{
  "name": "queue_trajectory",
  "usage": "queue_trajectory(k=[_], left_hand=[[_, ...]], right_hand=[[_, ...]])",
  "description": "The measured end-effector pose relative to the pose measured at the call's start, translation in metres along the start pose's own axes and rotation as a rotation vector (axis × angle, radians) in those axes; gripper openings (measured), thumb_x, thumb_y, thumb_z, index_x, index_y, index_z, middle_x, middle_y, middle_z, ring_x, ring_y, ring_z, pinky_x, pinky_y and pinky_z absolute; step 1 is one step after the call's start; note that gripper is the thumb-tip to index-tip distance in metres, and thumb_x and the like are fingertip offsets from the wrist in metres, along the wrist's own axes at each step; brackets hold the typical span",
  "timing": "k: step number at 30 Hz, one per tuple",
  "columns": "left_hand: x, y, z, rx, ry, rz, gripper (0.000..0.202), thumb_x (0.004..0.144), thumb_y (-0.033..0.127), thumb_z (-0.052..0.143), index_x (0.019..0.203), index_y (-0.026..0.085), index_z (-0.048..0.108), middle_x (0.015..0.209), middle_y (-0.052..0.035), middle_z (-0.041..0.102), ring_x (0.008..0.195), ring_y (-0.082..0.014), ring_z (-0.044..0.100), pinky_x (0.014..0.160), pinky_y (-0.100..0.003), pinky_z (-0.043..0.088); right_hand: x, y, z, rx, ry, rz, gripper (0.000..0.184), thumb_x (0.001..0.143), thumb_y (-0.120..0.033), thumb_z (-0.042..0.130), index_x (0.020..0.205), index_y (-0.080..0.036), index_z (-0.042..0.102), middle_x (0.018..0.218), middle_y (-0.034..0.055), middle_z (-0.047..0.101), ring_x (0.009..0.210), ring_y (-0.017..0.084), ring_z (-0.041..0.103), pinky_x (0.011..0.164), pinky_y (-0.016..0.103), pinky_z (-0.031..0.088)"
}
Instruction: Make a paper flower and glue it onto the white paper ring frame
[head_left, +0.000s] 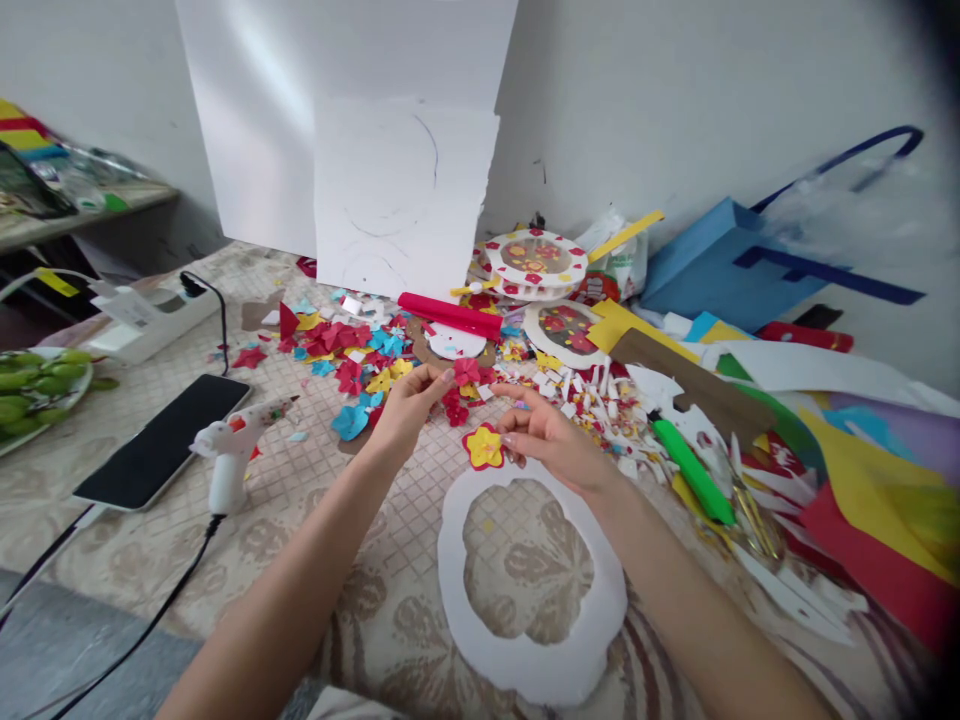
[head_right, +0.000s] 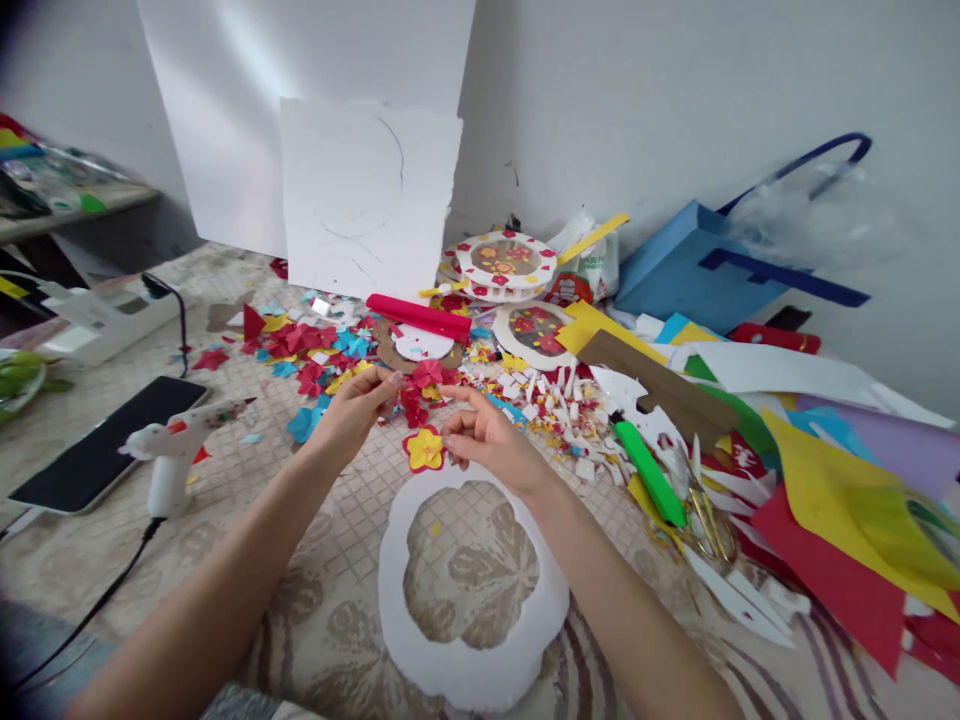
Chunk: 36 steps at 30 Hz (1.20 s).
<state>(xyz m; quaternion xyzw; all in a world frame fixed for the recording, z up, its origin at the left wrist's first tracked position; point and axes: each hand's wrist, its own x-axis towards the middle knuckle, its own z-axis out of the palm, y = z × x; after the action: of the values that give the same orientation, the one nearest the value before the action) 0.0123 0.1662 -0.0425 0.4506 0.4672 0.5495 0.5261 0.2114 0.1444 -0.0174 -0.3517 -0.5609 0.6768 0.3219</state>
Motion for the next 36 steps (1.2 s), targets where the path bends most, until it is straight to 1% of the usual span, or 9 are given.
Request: queue_trajectory(k=[5, 9, 14, 18, 22, 26, 29, 31, 36], left_hand=[[0.003, 0.003, -0.011, 0.132, 0.144, 0.040, 0.031, 0.081, 0.043, 0.055, 0.063, 0.020, 0.045, 0.049, 0.0062, 0.035, 0.041, -0.0073, 0.027, 0.041, -0.023, 0.022], [0.003, 0.003, -0.016, 0.192, 0.188, 0.096, 0.030, 0.082, 0.044, 0.053, 0.064, 0.020, 0.048, 0.050, 0.0052, 0.035, 0.043, -0.0083, 0.029, 0.042, -0.023, 0.023], [0.000, 0.005, -0.019, 0.346, 0.174, 0.125, 0.029, 0.079, 0.042, 0.058, 0.061, 0.019, 0.056, 0.049, 0.0044, 0.035, 0.044, -0.0089, 0.029, 0.042, -0.024, 0.022], [-0.004, 0.011, -0.019, 0.461, 0.140, 0.182, 0.023, 0.071, 0.036, 0.067, 0.058, 0.018, 0.064, 0.056, 0.0009, 0.050, 0.048, -0.0098, 0.039, 0.045, -0.024, 0.028], [-0.008, 0.017, -0.020, 0.560, 0.079, 0.225, 0.021, 0.066, 0.035, 0.072, 0.056, 0.017, 0.068, 0.058, -0.0010, 0.055, 0.052, -0.0107, 0.044, 0.049, -0.024, 0.031], [-0.011, 0.023, -0.021, 0.653, -0.019, 0.221, 0.035, 0.080, 0.041, 0.057, 0.055, 0.019, 0.068, 0.055, -0.0012, 0.050, 0.052, -0.0119, 0.043, 0.050, -0.024, 0.032], [-0.011, 0.025, -0.025, 0.787, -0.027, 0.288, 0.048, 0.087, 0.041, 0.047, 0.049, 0.019, 0.065, 0.062, -0.0040, 0.052, 0.059, -0.0140, 0.048, 0.058, -0.026, 0.038], [-0.011, 0.025, -0.029, 0.868, -0.040, 0.345, 0.044, 0.084, 0.041, 0.053, 0.047, 0.018, 0.062, 0.069, -0.0055, 0.055, 0.068, -0.0165, 0.052, 0.067, -0.029, 0.041], [-0.010, 0.023, -0.036, 0.904, -0.023, 0.376, 0.020, 0.069, 0.037, 0.071, 0.064, 0.018, 0.064, 0.085, -0.0058, 0.061, 0.084, -0.0207, 0.055, 0.080, -0.035, 0.043]], right_hand=[[-0.003, -0.009, -0.015, -0.038, 0.021, -0.004, 0.057, 0.075, -0.017, 0.062, 0.128, -0.024, 0.041, 0.080, -0.0020, 0.056, 0.060, 0.008, 0.049, 0.052, 0.021, 0.039], [-0.010, -0.025, -0.033, -0.108, 0.130, -0.032, 0.056, 0.074, -0.018, 0.063, 0.126, -0.026, 0.045, 0.083, -0.0013, 0.056, 0.060, 0.009, 0.049, 0.049, 0.021, 0.038], [-0.029, -0.052, -0.065, -0.147, 0.334, -0.111, 0.052, 0.072, -0.021, 0.067, 0.122, -0.028, 0.051, 0.082, -0.0005, 0.056, 0.056, 0.009, 0.047, 0.045, 0.021, 0.035], [-0.044, -0.067, -0.081, -0.134, 0.456, -0.224, 0.046, 0.074, -0.017, 0.064, 0.118, -0.030, 0.056, 0.078, -0.0005, 0.055, 0.054, 0.009, 0.045, 0.045, 0.023, 0.032], [-0.045, -0.068, -0.078, -0.147, 0.469, -0.238, 0.045, 0.074, -0.017, 0.065, 0.116, -0.030, 0.057, 0.077, -0.0009, 0.054, 0.052, 0.009, 0.043, 0.044, 0.025, 0.030], [-0.036, -0.063, -0.065, -0.191, 0.398, -0.188, 0.046, 0.071, -0.023, 0.066, 0.116, -0.029, 0.054, 0.076, -0.0012, 0.055, 0.050, 0.010, 0.043, 0.043, 0.024, 0.029], [-0.031, -0.060, -0.057, -0.179, 0.358, -0.159, 0.047, 0.071, -0.025, 0.066, 0.116, -0.028, 0.052, 0.076, -0.0009, 0.055, 0.050, 0.010, 0.043, 0.043, 0.024, 0.030], [-0.030, -0.058, -0.054, -0.197, 0.343, -0.146, 0.048, 0.071, -0.026, 0.066, 0.117, -0.026, 0.052, 0.079, -0.0004, 0.056, 0.051, 0.009, 0.043, 0.043, 0.024, 0.030], [-0.025, -0.050, -0.048, -0.207, 0.288, -0.127, 0.052, 0.072, -0.025, 0.065, 0.122, -0.026, 0.049, 0.081, -0.0009, 0.057, 0.052, 0.008, 0.045, 0.044, 0.022, 0.033]])
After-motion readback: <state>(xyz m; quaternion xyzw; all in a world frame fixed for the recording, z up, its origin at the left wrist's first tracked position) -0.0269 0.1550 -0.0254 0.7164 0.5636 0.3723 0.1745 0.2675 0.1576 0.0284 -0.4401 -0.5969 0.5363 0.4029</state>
